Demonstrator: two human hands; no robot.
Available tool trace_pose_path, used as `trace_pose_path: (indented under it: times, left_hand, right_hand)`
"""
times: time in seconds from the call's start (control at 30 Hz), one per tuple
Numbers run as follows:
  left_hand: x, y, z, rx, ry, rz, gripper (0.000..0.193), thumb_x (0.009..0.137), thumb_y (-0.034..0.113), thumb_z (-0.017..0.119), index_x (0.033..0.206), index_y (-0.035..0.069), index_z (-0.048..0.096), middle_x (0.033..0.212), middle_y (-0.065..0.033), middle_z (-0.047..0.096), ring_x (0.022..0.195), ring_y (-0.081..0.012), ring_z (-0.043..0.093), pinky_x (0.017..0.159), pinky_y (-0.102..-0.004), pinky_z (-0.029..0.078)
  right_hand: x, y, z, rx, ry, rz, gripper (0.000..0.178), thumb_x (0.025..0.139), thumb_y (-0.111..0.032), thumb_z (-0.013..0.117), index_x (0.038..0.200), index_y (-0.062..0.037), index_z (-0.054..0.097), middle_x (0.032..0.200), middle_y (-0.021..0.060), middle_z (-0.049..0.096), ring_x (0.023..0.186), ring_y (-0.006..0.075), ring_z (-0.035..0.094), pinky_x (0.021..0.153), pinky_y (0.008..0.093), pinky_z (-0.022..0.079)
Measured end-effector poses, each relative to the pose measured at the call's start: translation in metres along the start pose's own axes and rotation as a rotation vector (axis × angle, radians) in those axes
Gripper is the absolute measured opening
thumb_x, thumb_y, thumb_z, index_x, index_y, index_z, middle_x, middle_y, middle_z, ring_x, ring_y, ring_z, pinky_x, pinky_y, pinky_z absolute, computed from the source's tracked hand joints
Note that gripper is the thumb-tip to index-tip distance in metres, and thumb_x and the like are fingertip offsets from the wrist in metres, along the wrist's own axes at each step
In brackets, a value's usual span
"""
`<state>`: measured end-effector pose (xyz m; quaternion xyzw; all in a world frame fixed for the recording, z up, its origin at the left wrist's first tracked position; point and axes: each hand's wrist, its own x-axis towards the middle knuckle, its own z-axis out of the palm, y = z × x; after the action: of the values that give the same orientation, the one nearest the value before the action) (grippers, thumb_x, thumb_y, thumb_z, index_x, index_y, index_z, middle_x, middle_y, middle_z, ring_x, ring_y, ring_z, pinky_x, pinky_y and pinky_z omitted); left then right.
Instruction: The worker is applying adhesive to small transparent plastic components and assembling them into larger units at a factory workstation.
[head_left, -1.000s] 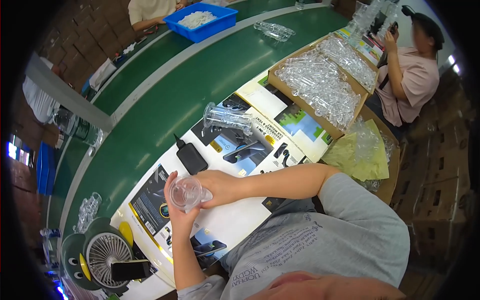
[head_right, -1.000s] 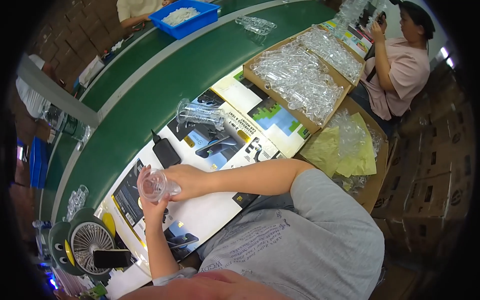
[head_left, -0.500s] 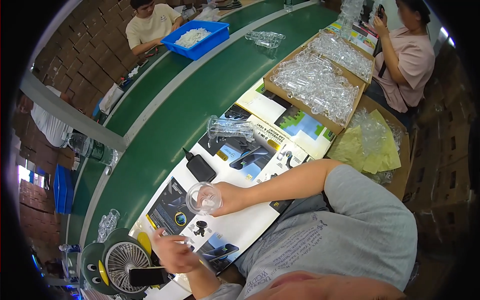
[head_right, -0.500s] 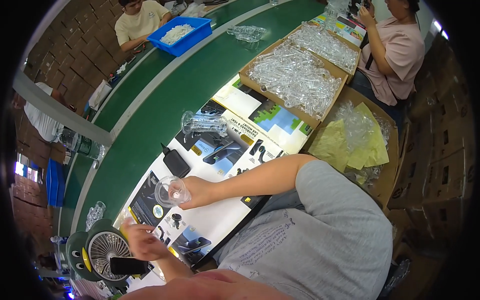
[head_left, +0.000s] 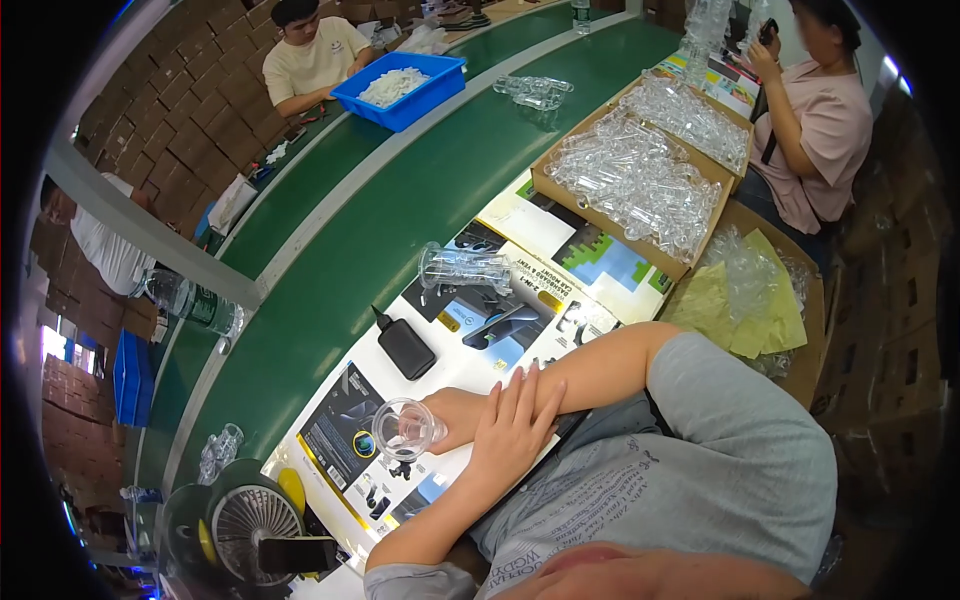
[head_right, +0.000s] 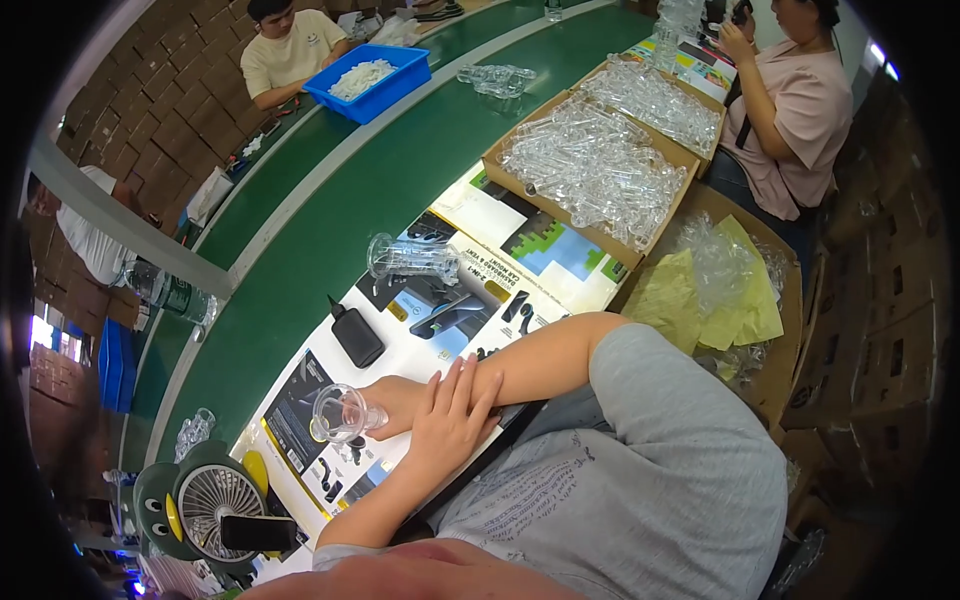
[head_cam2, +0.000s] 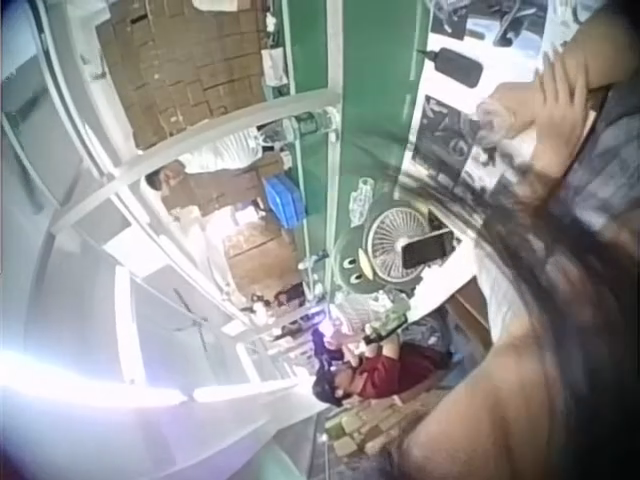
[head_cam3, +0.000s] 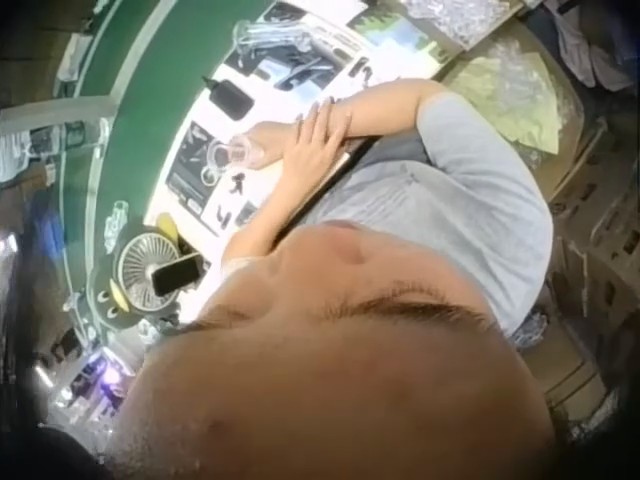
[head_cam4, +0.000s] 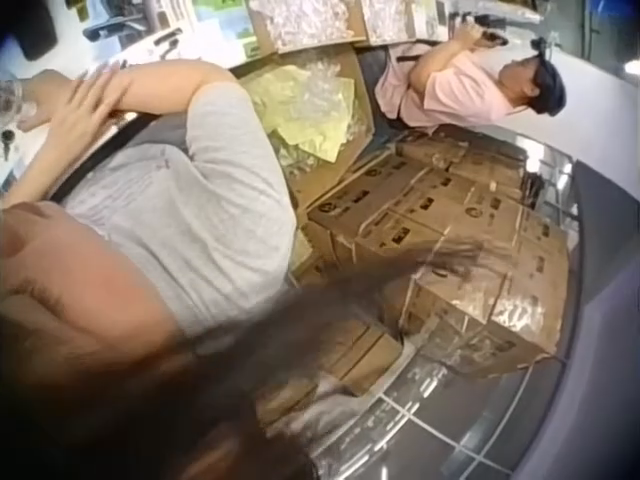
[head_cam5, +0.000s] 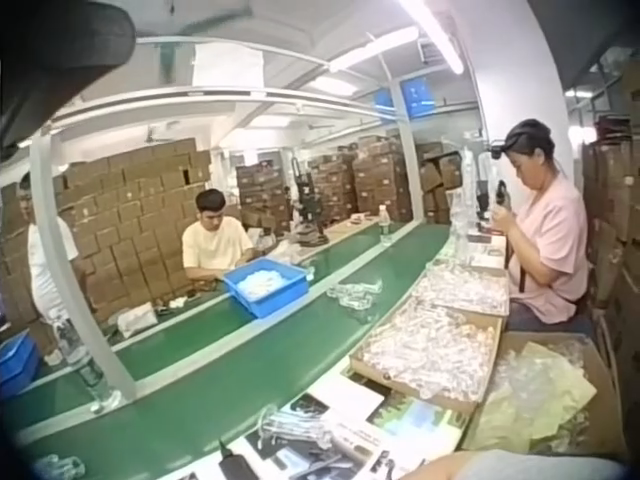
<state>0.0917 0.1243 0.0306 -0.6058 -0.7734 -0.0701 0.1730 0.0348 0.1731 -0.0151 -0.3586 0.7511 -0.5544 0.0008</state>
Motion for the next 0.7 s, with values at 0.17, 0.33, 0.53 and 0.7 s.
trace_pose_path:
  times: [0.17, 0.33, 0.53, 0.7]
  left_hand:
    - [0.02, 0.021, 0.017, -0.006, -0.094, -0.157, 0.083, 0.067, 0.05, 0.063, 0.132, 0.005, 0.037, 0.121, -0.0258, 0.044, 0.101, -0.0368, 0.048, 0.087, -0.0442, 0.038]
    - [0.052, 0.021, 0.025, -0.078, -0.051, -0.073, 0.089, 0.061, 0.048, 0.067, 0.13, -0.001, 0.037, 0.116, -0.0218, 0.049, 0.091, -0.0304, 0.051, 0.081, -0.0371, 0.043]
    - [0.078, 0.033, 0.028, -0.121, 0.001, 0.011, 0.074, 0.068, 0.032, 0.063, 0.129, -0.002, 0.037, 0.118, -0.0197, 0.049, 0.098, -0.0297, 0.051, 0.086, -0.0347, 0.041]
    - [0.068, 0.035, 0.01, -1.03, 0.002, 0.181, 0.062, 0.071, 0.018, 0.068, 0.124, -0.002, 0.043, 0.125, -0.023, 0.046, 0.11, -0.0247, 0.05, 0.103, -0.0421, 0.029]
  right_hand:
    - [-0.006, -0.016, -0.009, 0.071, -0.003, -0.065, 0.043, 0.071, -0.027, 0.065, 0.108, -0.0058, 0.056, 0.098, 0.0157, 0.061, 0.087, 0.0306, 0.06, 0.077, 0.0363, 0.046]
    - [-0.004, -0.012, -0.004, 0.043, -0.03, 0.015, 0.04, 0.063, -0.022, 0.068, 0.099, -0.0096, 0.056, 0.086, 0.0109, 0.062, 0.08, 0.0309, 0.059, 0.07, 0.0376, 0.046]
    - [0.0, -0.013, -0.007, 0.153, 0.036, 0.045, 0.033, 0.067, -0.025, 0.066, 0.094, -0.0121, 0.055, 0.083, 0.0088, 0.062, 0.075, 0.0296, 0.06, 0.064, 0.0373, 0.046]
    - [0.004, -0.017, -0.015, 0.29, 0.047, -0.04, 0.032, 0.066, -0.027, 0.067, 0.092, -0.0121, 0.055, 0.083, 0.0077, 0.062, 0.075, 0.029, 0.06, 0.064, 0.037, 0.046]
